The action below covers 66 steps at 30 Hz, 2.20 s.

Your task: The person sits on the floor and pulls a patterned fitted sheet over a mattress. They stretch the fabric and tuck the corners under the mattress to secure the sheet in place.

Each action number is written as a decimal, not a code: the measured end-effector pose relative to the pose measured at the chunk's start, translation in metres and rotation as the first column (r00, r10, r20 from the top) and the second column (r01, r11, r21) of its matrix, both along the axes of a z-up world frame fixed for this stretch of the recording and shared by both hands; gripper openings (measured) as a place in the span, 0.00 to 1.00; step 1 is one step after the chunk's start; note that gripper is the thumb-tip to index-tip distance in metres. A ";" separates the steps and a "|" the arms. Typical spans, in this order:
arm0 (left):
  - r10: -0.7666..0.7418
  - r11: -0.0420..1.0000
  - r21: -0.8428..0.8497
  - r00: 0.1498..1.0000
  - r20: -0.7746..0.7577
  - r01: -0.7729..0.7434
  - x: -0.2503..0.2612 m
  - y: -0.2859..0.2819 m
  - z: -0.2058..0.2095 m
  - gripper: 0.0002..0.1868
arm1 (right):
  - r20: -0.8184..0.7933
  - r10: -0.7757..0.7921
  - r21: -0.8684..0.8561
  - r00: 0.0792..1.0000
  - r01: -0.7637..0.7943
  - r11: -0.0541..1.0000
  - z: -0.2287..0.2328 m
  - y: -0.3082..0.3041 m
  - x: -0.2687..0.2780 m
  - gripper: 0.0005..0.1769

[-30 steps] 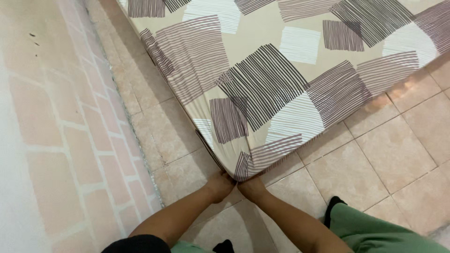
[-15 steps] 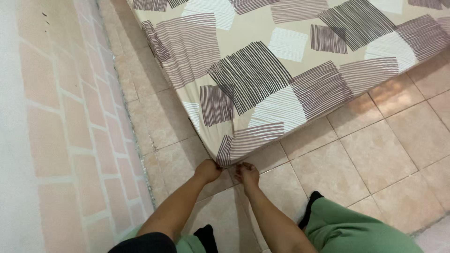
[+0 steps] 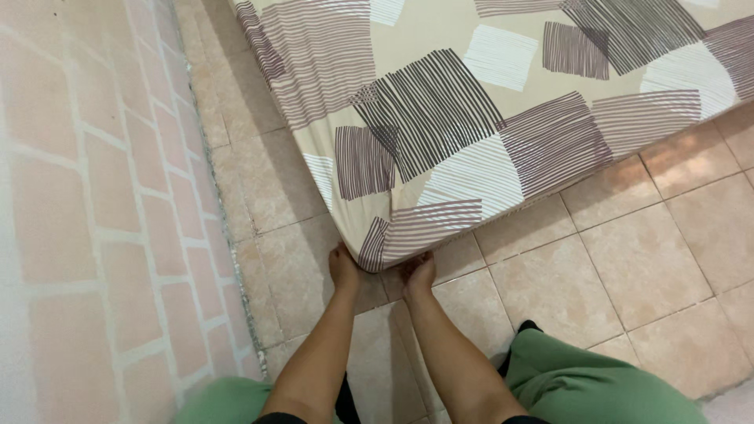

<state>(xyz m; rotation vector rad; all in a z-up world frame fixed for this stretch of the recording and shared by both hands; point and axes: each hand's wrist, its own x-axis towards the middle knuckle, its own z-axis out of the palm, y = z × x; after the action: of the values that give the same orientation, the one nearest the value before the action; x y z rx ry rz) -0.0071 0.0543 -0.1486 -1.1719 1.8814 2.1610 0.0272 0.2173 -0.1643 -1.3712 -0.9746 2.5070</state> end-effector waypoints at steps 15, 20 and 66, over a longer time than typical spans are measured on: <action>-0.346 0.646 -0.763 0.897 -0.276 0.014 -0.042 -0.012 0.148 0.13 | 0.240 -0.244 0.616 0.940 0.047 0.787 0.020 0.018 -0.015 0.27; -0.681 0.463 -0.854 0.712 -0.170 0.239 -0.038 0.025 0.195 0.17 | 0.180 -0.311 0.867 0.933 -0.001 0.499 0.100 0.087 -0.035 0.14; -0.671 0.359 -0.927 0.720 -0.176 0.108 -0.046 0.030 0.169 0.14 | 0.249 0.569 0.904 0.784 0.022 -0.426 0.194 0.007 -0.080 0.05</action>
<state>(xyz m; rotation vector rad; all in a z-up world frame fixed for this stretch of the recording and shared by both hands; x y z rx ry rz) -0.0528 0.0847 0.0208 0.1430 3.2714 1.1734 -0.0524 0.2246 0.0298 0.1704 -2.5804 0.7150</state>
